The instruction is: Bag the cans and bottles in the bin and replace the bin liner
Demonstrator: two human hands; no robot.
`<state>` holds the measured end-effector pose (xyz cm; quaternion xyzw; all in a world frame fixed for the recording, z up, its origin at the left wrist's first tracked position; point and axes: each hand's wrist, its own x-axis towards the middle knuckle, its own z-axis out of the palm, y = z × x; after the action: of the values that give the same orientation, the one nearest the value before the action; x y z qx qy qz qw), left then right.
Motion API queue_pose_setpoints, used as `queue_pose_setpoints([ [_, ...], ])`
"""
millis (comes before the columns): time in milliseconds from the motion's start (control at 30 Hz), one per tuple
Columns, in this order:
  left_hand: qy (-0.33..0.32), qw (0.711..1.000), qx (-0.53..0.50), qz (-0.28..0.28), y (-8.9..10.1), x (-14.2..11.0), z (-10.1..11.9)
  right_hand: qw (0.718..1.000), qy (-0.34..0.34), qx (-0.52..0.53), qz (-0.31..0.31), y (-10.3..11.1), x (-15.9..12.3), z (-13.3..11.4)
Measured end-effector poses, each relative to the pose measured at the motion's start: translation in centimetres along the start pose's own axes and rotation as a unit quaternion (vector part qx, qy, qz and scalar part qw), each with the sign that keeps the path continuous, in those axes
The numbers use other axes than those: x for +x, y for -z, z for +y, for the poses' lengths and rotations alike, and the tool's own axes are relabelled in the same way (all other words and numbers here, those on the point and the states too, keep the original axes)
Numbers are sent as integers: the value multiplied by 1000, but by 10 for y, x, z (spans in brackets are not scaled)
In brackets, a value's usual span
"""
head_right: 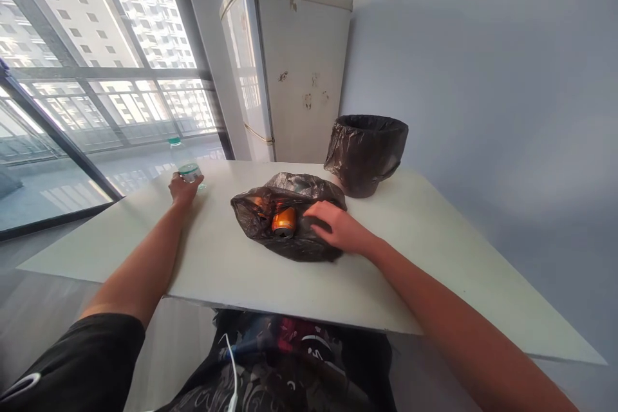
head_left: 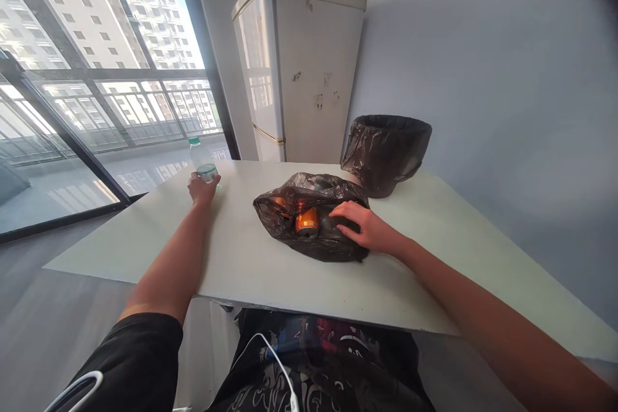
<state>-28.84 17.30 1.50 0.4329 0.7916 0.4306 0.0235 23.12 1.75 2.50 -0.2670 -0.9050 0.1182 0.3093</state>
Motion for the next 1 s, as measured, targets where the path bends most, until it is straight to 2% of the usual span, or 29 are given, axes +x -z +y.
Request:
queue_pose_setpoints([
  [167,7,1000,-13,-3,0,-2,5,999,23,-16,-18,-1,2,-5],
  [367,31,998,3,55,9,-12,30,999,37,-32,-12,-1,3,-9],
  [500,-45,990,12,134,20,-27,53,997,50,-61,0,-8,4,-13],
  [567,-100,981,-3,167,28,-38,65,994,66,-87,5,-15,7,-14],
  [633,-172,969,-38,175,34,-52,79,990,80,-118,4,-25,9,-14],
  [700,-255,951,-86,149,39,-72,93,984,82,-156,-12,-34,12,-11],
  [800,-349,919,-182,17,37,-108,111,971,69,-223,-54,-44,14,-6],
  [900,-438,858,-231,-134,25,-142,124,956,57,-275,-80,-50,15,-1],
  [1000,-530,790,-220,-216,10,-161,127,948,43,-307,-67,-54,15,2],
])
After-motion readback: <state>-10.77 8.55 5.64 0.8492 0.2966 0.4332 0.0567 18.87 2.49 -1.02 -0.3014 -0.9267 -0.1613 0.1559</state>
